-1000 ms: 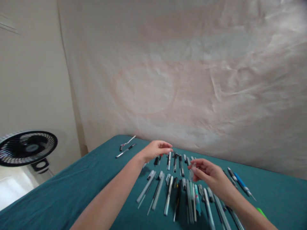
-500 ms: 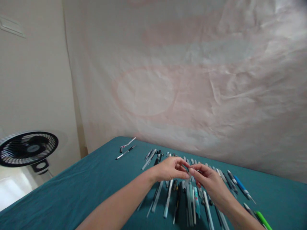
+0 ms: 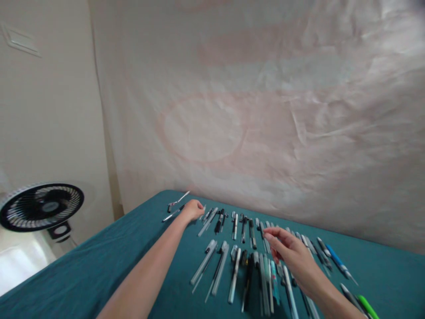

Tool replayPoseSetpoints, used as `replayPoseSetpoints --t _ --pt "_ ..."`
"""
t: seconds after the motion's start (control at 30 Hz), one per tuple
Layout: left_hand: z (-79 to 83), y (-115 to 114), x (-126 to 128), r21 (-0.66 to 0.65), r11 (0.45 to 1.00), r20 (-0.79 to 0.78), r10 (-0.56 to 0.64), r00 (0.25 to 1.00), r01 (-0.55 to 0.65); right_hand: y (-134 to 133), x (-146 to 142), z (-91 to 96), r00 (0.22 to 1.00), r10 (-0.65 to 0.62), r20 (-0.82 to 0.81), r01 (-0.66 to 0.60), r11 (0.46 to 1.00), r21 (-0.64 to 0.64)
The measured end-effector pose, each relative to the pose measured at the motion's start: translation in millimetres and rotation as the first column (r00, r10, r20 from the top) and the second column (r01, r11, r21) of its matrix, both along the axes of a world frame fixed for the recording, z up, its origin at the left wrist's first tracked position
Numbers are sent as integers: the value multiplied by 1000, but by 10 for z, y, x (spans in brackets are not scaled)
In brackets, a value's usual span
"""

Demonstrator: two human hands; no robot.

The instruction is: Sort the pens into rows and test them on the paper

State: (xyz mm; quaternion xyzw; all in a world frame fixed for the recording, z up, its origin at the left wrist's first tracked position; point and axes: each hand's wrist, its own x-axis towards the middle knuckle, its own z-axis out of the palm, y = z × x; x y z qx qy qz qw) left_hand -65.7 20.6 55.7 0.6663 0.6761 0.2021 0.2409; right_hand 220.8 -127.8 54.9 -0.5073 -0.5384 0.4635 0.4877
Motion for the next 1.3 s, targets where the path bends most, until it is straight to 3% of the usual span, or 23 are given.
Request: replayPoseSetpoints --t 0.17,0.3,0.47,0.63,0.9,1.13,1.3 --pt "-254 85 -122 -77 997 -96 25 995 -32 -1 -5 -9 1000 16 -1 -16 1000 -7" --pt "-347 137 -109 -61 998 -140 24 990 -33 1 -6 -15 1000 22 6 -22 1000 -14" --pt "-330 196 -250 119 988 -239 121 963 -94 -16 -3 9 1000 20 1 -20 1000 -12" --pt "-359 138 -451 340 920 -328 308 893 -193 -26 -3 42 1000 -1 -8 1 1000 -14" --pt "-488 111 -528 423 873 -345 403 847 -243 5 21 -13 1000 24 -18 -24 1000 -6" --pt "-461 60 -521 402 871 -216 389 895 -282 13 18 -28 999 30 -23 -30 999 -18" --pt "-158 27 -441 377 869 5 346 938 -322 -13 30 55 999 21 -48 -21 1000 -7"
